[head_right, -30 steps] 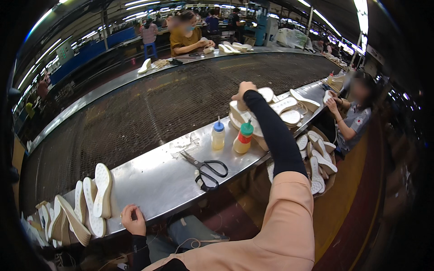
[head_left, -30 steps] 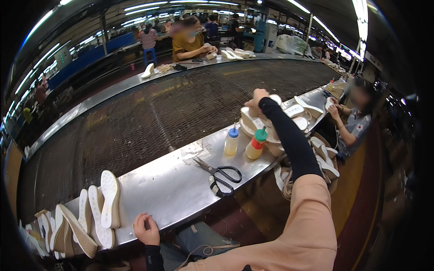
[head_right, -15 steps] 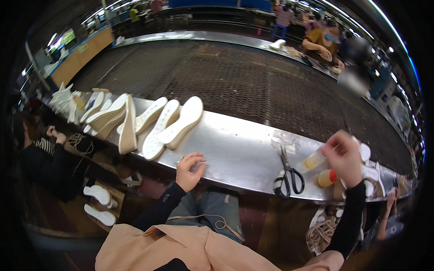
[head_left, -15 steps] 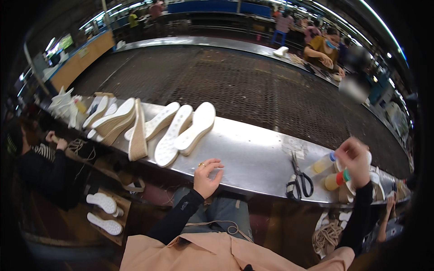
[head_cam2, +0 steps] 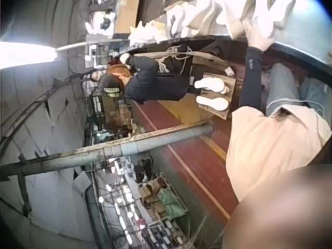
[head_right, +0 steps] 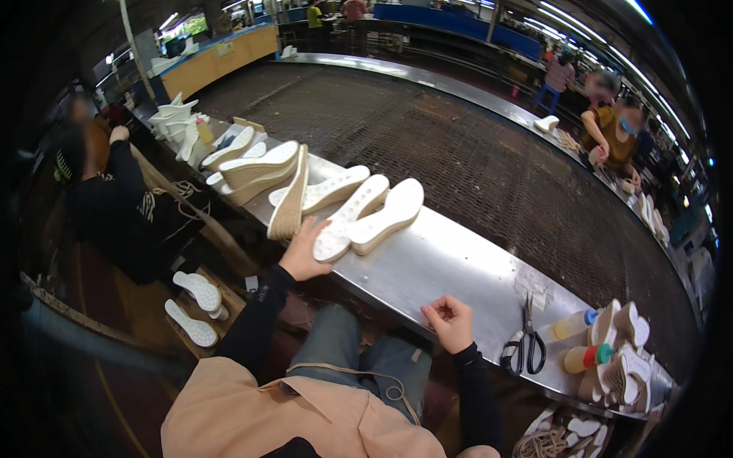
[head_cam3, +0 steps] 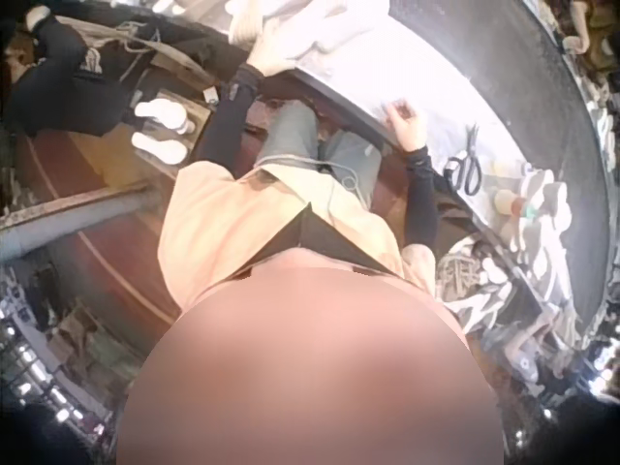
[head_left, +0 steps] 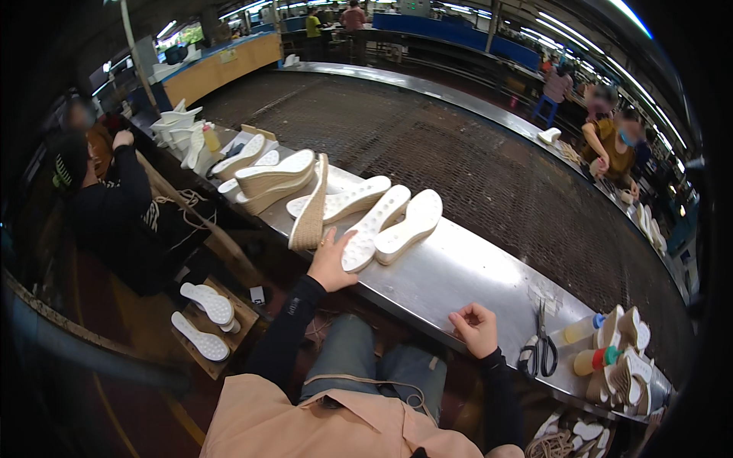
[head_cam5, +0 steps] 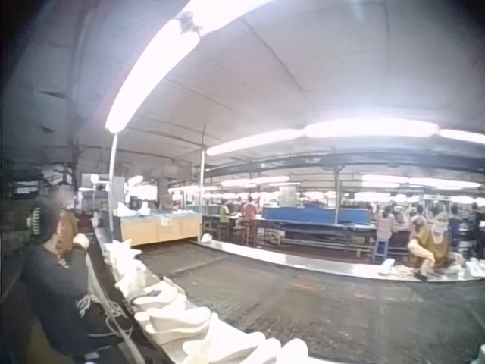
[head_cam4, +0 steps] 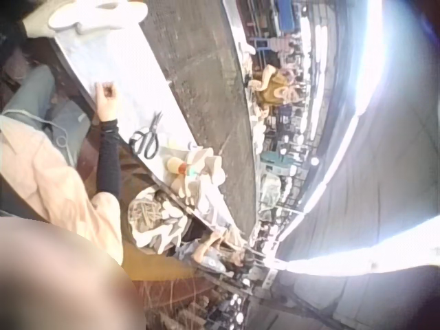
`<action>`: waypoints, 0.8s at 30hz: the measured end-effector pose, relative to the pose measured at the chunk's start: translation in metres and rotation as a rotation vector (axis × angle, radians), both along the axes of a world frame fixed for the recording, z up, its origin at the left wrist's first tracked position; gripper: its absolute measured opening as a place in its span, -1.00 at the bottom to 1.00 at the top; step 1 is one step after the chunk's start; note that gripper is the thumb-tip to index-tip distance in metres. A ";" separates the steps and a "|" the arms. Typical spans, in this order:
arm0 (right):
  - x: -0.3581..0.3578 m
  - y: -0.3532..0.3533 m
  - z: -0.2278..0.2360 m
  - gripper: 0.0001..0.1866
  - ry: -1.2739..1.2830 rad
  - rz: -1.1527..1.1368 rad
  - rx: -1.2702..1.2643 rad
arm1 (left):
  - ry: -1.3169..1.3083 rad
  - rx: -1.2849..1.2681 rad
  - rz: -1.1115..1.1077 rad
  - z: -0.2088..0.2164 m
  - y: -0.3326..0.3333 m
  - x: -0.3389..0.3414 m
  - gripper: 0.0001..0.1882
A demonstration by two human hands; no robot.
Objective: The person wraps a jute rope around the edge of a shoe sole, applies glue to the rope end, and secures it. They then cut the excess rope and place the finished sole aside before starting on another sole.
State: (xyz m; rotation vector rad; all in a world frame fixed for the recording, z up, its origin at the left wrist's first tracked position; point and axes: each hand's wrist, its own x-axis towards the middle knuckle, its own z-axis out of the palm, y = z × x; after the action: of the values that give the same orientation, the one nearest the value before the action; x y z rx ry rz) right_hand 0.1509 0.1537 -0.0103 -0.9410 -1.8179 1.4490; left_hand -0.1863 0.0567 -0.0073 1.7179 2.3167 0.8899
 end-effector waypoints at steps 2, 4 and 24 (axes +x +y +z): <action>-0.006 0.000 -0.014 -0.81 0.066 -0.061 -0.090 | 0.003 0.024 0.017 -0.016 -0.001 0.002 0.01; -0.012 -0.001 -0.024 -0.82 0.065 -0.122 -0.095 | -0.109 0.091 0.061 -0.027 0.001 0.002 -0.11; 0.004 0.001 0.005 -0.06 0.347 -0.271 0.261 | -0.811 0.154 -0.618 0.071 -0.004 0.001 -0.47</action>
State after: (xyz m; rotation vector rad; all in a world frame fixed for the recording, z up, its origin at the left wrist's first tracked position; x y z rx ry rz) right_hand 0.1545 0.1545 -0.0056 -0.7198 -1.5126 1.0978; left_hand -0.1857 0.0530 0.0634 1.5488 1.1477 1.3042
